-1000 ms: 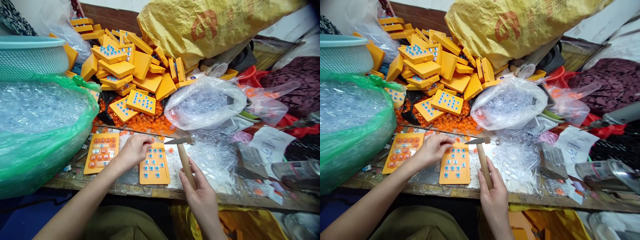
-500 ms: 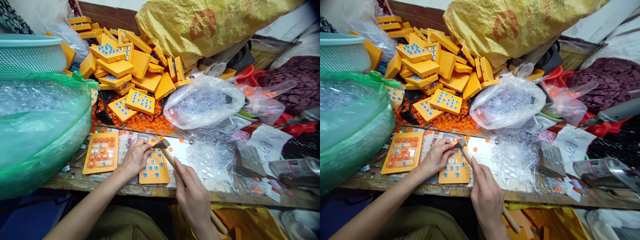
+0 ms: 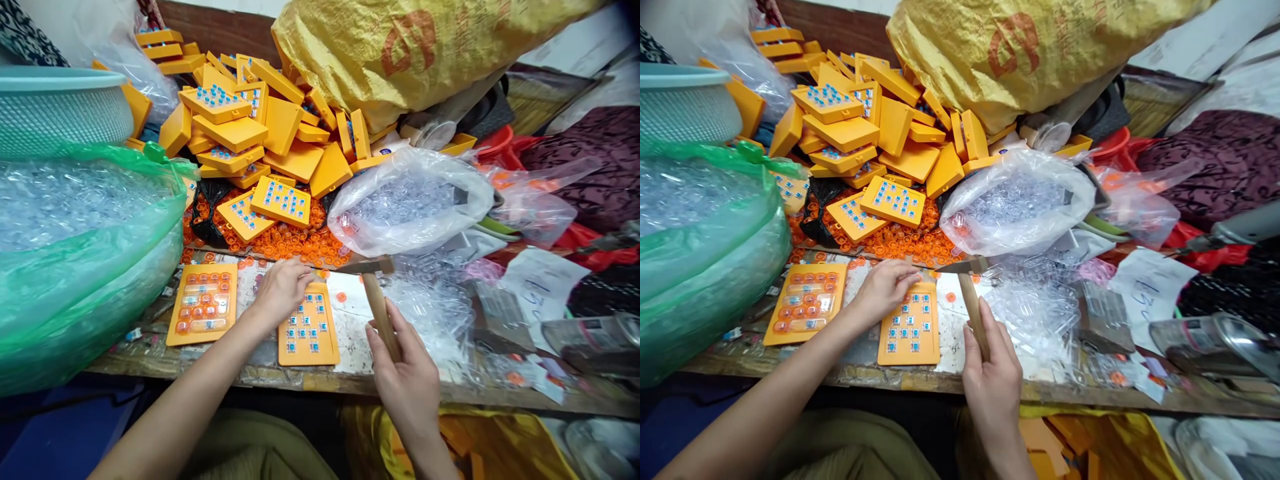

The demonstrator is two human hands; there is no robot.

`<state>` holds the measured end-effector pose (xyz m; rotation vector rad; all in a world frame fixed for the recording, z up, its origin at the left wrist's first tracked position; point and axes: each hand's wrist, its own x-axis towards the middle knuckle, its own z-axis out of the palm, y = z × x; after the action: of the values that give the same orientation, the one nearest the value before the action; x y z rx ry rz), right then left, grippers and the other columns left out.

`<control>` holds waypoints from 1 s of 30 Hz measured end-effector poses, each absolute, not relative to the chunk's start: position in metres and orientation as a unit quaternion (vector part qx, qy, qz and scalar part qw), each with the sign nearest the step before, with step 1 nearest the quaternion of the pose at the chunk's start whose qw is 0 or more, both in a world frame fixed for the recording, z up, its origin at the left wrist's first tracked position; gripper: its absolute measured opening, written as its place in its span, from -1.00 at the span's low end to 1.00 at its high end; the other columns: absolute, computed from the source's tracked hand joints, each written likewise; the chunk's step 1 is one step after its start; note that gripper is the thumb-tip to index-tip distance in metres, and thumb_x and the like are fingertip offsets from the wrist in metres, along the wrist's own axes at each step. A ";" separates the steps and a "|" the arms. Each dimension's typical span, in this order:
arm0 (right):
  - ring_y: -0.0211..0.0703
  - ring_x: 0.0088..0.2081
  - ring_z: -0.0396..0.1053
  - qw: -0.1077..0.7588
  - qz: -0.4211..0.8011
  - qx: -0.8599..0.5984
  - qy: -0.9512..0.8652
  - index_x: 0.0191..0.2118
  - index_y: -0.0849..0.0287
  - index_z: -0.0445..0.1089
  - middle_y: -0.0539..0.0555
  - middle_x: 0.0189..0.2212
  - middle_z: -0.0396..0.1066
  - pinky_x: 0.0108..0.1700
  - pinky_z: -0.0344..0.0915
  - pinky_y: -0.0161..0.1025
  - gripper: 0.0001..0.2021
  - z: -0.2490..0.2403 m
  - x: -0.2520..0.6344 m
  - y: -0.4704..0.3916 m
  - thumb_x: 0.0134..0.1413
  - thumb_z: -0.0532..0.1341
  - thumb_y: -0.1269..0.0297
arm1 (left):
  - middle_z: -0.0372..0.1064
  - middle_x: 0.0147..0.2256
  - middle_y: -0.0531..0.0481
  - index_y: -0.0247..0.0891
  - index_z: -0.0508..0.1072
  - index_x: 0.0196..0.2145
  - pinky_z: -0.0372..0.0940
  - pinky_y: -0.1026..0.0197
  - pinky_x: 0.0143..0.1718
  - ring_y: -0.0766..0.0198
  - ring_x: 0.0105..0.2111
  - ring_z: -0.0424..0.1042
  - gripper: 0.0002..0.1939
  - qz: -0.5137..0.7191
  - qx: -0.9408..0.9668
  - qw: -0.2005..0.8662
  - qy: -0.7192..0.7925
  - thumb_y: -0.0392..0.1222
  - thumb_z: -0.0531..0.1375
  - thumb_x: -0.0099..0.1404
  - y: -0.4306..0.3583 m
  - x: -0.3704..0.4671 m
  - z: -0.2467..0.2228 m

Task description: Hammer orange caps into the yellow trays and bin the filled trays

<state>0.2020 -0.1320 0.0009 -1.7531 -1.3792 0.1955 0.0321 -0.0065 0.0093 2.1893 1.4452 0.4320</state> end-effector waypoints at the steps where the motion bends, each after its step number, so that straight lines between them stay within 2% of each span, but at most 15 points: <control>1: -0.03 -0.05 0.44 0.438 0.103 -0.717 -0.532 0.14 0.16 0.31 0.18 -0.03 0.45 -0.02 0.36 -0.15 -0.57 0.002 0.202 -0.131 0.14 0.18 0.24 | 0.51 -0.26 -0.11 -0.26 0.55 -0.27 0.34 0.12 -0.13 0.14 -0.20 0.46 -0.80 0.117 0.801 0.237 0.537 -0.27 0.11 0.29 0.003 0.040 0.014; 3: -0.01 -0.04 0.44 0.442 0.139 -0.725 -0.510 0.10 0.17 0.35 0.18 -0.03 0.46 -0.01 0.36 -0.13 -0.57 0.002 0.202 -0.130 0.12 0.19 0.18 | 0.50 -0.40 -0.14 -0.29 0.55 -0.40 0.37 0.11 -0.28 0.07 -0.32 0.49 -0.87 0.067 0.804 0.235 0.543 -0.34 0.18 0.18 0.019 0.053 0.020; 5: -0.03 -0.06 0.45 0.450 0.157 -0.716 -0.510 0.08 0.16 0.38 0.16 -0.04 0.47 -0.03 0.38 -0.15 -0.59 -0.001 0.202 -0.131 0.11 0.19 0.17 | 0.48 -0.45 -0.15 -0.33 0.54 -0.44 0.36 0.10 -0.34 0.03 -0.35 0.49 -0.89 0.055 0.814 0.229 0.531 -0.41 0.21 0.09 0.027 0.062 0.023; 7: -0.07 -0.11 0.48 0.454 0.163 -0.709 -0.514 0.08 0.14 0.37 0.15 -0.06 0.48 -0.07 0.40 -0.17 -0.59 -0.005 0.203 -0.134 0.11 0.19 0.18 | 0.48 -0.40 -0.16 -0.33 0.53 -0.39 0.37 0.09 -0.30 0.03 -0.31 0.49 -0.85 0.061 0.832 0.216 0.507 -0.44 0.18 0.10 0.025 0.063 0.023; 11: -0.08 -0.15 0.48 0.450 0.136 -0.711 -0.523 0.08 0.14 0.37 0.14 -0.12 0.50 -0.13 0.42 -0.20 -0.60 -0.014 0.206 -0.141 0.12 0.19 0.21 | 0.47 -0.25 -0.14 -0.30 0.51 -0.24 0.35 0.09 -0.14 0.12 -0.19 0.46 -0.76 0.104 0.865 0.194 0.451 -0.41 0.06 0.26 0.001 0.049 0.017; 18: -0.09 -0.08 0.45 0.416 0.095 -0.691 -0.584 0.14 0.12 0.31 0.15 -0.07 0.47 -0.12 0.39 -0.24 -0.60 -0.019 0.206 -0.145 0.18 0.14 0.31 | 0.48 -0.34 -0.12 -0.34 0.53 -0.32 0.39 0.12 -0.24 0.17 -0.31 0.46 -0.83 0.325 0.858 0.176 0.356 -0.39 0.12 0.27 -0.035 0.031 -0.010; 21: -0.13 -0.10 0.45 0.403 0.069 -0.676 -0.613 0.17 0.09 0.28 0.12 -0.10 0.47 -0.15 0.37 -0.29 -0.59 -0.017 0.205 -0.148 0.20 0.13 0.36 | 0.51 -0.27 -0.17 -0.37 0.51 -0.18 0.41 0.10 -0.19 0.16 -0.26 0.49 -0.80 0.390 0.831 0.192 0.349 -0.37 0.12 0.28 -0.041 0.029 -0.018; 23: -0.18 -0.14 0.46 0.392 0.045 -0.667 -0.632 0.19 0.06 0.25 0.09 -0.15 0.47 -0.17 0.35 -0.32 -0.56 -0.016 0.203 -0.149 0.20 0.13 0.41 | 0.53 -0.24 -0.17 -0.37 0.44 -0.04 0.42 0.14 -0.17 0.19 -0.25 0.51 -0.70 0.438 0.796 0.217 0.358 -0.37 0.14 0.26 -0.044 0.028 -0.021; 26: -0.22 -0.19 0.46 0.372 0.011 -0.657 -0.656 0.22 0.01 0.19 0.06 -0.18 0.47 -0.23 0.32 -0.36 -0.51 -0.014 0.200 -0.151 0.20 0.12 0.47 | 0.55 -0.32 -0.06 -0.30 0.34 0.09 0.44 0.25 -0.24 0.28 -0.35 0.53 -0.56 0.474 0.743 0.274 0.385 -0.37 0.17 0.24 -0.047 0.028 -0.023; 30: -0.25 -0.28 0.47 0.328 -0.039 -0.645 -0.689 0.24 -0.05 0.17 0.01 -0.24 0.48 -0.32 0.30 -0.37 -0.47 -0.012 0.198 -0.152 0.19 0.12 0.52 | 0.51 -0.34 0.06 -0.18 0.21 0.20 0.42 0.25 -0.20 0.32 -0.35 0.49 -0.39 0.447 0.733 0.318 0.402 -0.38 0.18 0.20 -0.045 0.028 -0.020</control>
<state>0.1980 -0.1523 -0.0118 -1.6890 -1.8048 -0.1027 0.0275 -0.0446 -0.0196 1.9287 1.0569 1.1763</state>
